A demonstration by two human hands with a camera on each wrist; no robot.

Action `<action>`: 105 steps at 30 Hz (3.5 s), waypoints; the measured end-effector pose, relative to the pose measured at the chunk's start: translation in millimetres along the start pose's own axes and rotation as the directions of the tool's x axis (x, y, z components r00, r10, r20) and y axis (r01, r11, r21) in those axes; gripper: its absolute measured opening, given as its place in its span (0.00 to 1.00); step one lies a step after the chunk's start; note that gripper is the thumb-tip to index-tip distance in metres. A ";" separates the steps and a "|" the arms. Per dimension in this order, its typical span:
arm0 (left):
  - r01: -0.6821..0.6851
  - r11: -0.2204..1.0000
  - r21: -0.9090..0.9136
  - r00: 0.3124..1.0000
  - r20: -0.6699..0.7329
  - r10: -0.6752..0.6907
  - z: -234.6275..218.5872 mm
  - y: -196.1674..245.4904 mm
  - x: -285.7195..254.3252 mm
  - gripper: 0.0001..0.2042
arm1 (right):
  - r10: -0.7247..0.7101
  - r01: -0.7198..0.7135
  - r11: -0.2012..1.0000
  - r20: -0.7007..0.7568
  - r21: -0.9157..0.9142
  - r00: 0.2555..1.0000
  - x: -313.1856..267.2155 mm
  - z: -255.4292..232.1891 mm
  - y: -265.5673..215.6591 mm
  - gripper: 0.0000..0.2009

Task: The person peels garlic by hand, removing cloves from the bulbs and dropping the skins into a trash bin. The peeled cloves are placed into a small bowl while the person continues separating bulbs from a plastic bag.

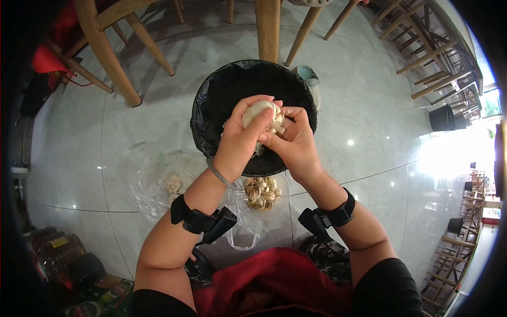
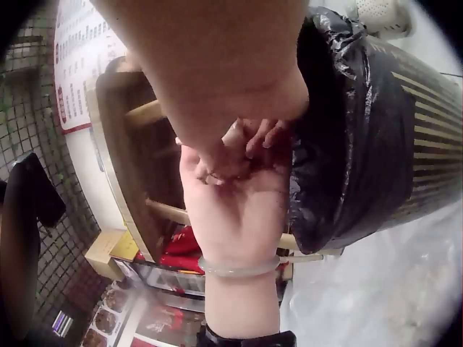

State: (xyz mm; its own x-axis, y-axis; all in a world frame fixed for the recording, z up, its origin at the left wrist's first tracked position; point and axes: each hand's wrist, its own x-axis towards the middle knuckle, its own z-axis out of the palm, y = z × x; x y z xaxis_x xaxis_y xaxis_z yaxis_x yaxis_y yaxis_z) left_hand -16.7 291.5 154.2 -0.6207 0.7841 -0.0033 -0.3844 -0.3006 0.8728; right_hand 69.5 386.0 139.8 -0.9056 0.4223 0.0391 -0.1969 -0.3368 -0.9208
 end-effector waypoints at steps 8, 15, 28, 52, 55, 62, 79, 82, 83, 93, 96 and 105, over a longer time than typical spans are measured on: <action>-0.002 0.981 0.192 0.980 -0.194 0.040 -8.2 -1.1 -6.3 0.12 | 0.067 -0.078 0.996 0.206 0.051 0.976 -1.4 3.5 -6.0 0.28; 0.030 0.991 0.129 0.977 -0.212 -0.002 -8.4 -3.3 -6.2 0.11 | 0.199 -0.209 0.961 0.073 0.181 0.977 -0.6 11.7 -10.1 0.15; 0.205 0.919 -0.337 0.972 -0.042 -0.232 -20.2 -4.8 -0.7 0.16 | -0.026 0.030 0.999 0.133 -0.032 0.991 -3.3 11.4 -7.3 0.27; 0.033 0.997 0.074 0.993 -0.112 -0.025 -10.4 -5.7 2.6 0.17 | 0.137 -0.139 0.975 0.025 0.171 0.990 3.2 -2.4 -9.6 0.31; -0.012 1.000 -0.010 0.989 -0.148 0.010 -5.2 -11.5 0.9 0.14 | 0.094 -0.099 0.991 0.057 0.092 0.994 3.8 -0.8 -10.6 0.31; 0.140 0.915 -0.378 0.967 -0.147 -0.208 -17.4 -23.1 -3.6 0.18 | 0.010 0.008 0.985 0.099 -0.174 0.995 -0.3 6.3 -0.6 0.30; 0.243 0.914 0.324 0.942 -0.303 -0.143 -36.8 -10.5 3.1 0.20 | -0.045 0.040 0.995 -0.047 -0.096 0.998 5.6 -3.5 -8.4 0.28; 0.078 0.811 0.580 0.962 -0.256 0.091 -46.7 -19.6 7.7 0.19 | -0.052 0.022 0.983 -0.161 -0.181 0.986 6.8 -3.9 -6.7 0.24; 0.134 0.852 0.507 0.968 -0.252 -0.002 -51.7 -19.6 8.1 0.20 | -0.063 0.031 0.980 -0.163 -0.196 0.985 7.1 -5.5 -5.3 0.24; -0.162 0.793 0.587 0.985 0.051 0.164 -30.5 -7.2 2.4 0.31 | -0.081 0.049 0.990 -0.248 -0.132 0.965 8.4 -4.9 -4.4 0.23; -0.045 0.916 0.399 0.998 0.051 0.027 -19.9 -0.4 -3.6 0.33 | 0.018 -0.050 0.993 -0.289 -0.104 0.957 8.3 -2.5 -11.3 0.20; -0.107 0.967 0.230 0.994 0.051 0.098 -20.0 -5.6 -3.8 0.28 | -0.063 0.028 0.990 -0.256 -0.138 0.965 9.6 -17.8 -1.5 0.06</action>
State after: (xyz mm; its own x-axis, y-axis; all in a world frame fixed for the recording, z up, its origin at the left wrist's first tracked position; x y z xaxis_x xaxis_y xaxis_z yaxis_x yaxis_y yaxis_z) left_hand -25.8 279.4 139.6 -0.6200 0.7773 0.1067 -0.1480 -0.2495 0.9570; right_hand 67.8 405.5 134.7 -0.7652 0.6438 -0.0035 -0.1682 -0.2052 -0.9642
